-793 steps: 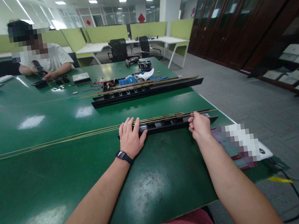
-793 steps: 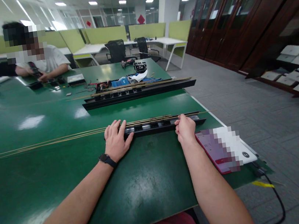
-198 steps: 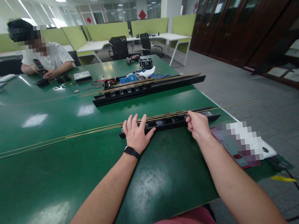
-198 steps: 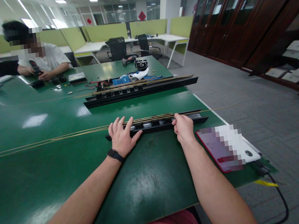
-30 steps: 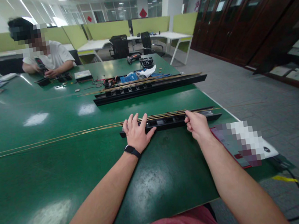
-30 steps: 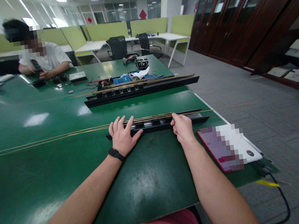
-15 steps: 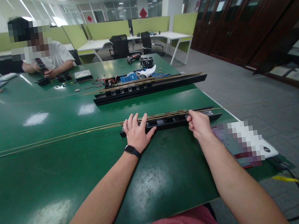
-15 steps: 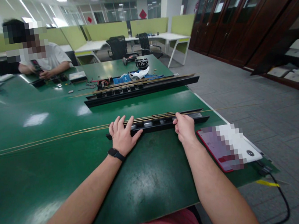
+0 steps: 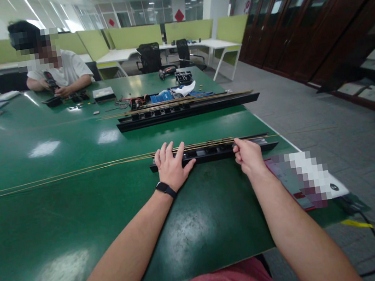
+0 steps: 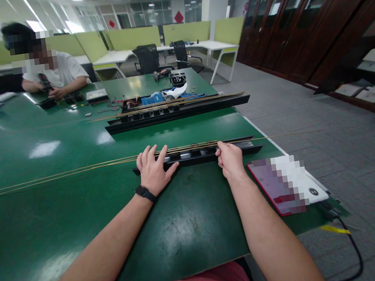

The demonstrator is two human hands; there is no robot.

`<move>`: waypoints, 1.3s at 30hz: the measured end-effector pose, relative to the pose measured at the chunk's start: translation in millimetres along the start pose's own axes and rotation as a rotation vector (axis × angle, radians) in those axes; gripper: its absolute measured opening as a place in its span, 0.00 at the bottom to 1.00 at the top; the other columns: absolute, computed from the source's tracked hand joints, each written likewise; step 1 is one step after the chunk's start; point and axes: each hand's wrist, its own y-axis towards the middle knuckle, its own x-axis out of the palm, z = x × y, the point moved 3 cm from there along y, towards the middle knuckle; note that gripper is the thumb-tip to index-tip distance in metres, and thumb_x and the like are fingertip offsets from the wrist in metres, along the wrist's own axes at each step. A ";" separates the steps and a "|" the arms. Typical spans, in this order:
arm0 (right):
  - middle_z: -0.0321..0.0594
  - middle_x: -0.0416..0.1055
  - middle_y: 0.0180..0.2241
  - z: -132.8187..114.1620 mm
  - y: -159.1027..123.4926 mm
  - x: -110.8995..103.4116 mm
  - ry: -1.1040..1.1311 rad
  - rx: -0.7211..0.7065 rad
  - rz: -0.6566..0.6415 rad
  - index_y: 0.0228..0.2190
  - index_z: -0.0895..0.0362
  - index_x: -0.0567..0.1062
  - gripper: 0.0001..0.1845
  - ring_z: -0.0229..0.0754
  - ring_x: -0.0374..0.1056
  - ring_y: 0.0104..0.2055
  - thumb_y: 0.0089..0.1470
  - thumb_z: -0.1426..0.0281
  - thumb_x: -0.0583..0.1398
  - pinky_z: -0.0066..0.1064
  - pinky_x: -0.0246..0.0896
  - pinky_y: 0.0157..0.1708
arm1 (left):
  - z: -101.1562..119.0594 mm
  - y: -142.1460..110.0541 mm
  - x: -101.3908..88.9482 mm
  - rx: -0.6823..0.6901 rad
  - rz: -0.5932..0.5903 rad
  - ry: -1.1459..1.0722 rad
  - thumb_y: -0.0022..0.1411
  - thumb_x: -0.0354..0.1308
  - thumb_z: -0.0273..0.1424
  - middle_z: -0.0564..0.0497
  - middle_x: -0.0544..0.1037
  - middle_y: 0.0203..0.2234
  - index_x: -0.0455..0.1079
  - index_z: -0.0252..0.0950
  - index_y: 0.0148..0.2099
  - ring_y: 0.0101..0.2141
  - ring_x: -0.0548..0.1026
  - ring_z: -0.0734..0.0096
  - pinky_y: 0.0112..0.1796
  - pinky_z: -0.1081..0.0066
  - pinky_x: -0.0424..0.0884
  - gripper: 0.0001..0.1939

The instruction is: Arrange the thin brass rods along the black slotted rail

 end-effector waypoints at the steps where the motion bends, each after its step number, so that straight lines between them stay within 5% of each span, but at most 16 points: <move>1: 0.31 0.66 0.17 0.1 0.7 -0.7 0.002 0.003 0.013 0.23 0.56 0.66 0.16 0.28 0.51 0.10 0.52 0.66 0.68 0.20 0.37 0.07 | -0.2 -0.1 0.0 0.000 0.000 0.001 0.65 0.58 0.53 0.37 0.67 0.64 0.67 0.43 0.67 0.67 0.58 0.42 0.66 0.44 0.49 0.34; 10: 0.32 0.68 0.17 0.3 2.3 -2.3 -0.009 0.024 0.047 0.29 0.56 0.71 0.08 0.29 0.52 0.09 0.56 0.67 0.64 0.20 0.37 0.07 | 0.2 0.0 -0.4 -0.004 0.003 0.019 0.65 0.58 0.53 0.38 0.67 0.63 0.67 0.44 0.67 0.67 0.59 0.42 0.66 0.44 0.49 0.33; 18: 0.31 0.67 0.18 2.2 2.6 -1.7 -0.027 -0.009 -0.004 0.24 0.56 0.67 0.16 0.28 0.51 0.09 0.53 0.65 0.67 0.20 0.38 0.06 | 0.7 -0.1 0.1 0.006 0.005 0.031 0.65 0.57 0.53 0.36 0.67 0.63 0.67 0.43 0.67 0.67 0.59 0.41 0.66 0.44 0.49 0.34; 29: 0.31 0.67 0.18 2.8 3.6 -1.6 -0.012 -0.018 0.009 0.24 0.56 0.67 0.13 0.28 0.51 0.10 0.54 0.68 0.65 0.20 0.37 0.07 | 0.4 -0.6 -0.3 -0.005 0.017 0.023 0.64 0.59 0.53 0.36 0.66 0.64 0.67 0.43 0.67 0.67 0.59 0.40 0.65 0.45 0.51 0.35; 39: 0.32 0.67 0.18 1.6 3.1 -1.1 -0.019 -0.005 0.012 0.24 0.57 0.68 0.12 0.28 0.51 0.10 0.54 0.68 0.65 0.20 0.37 0.07 | 5.5 0.5 -4.3 0.071 0.000 0.029 0.66 0.57 0.52 0.36 0.57 0.71 0.62 0.43 0.70 0.71 0.50 0.43 0.67 0.43 0.45 0.36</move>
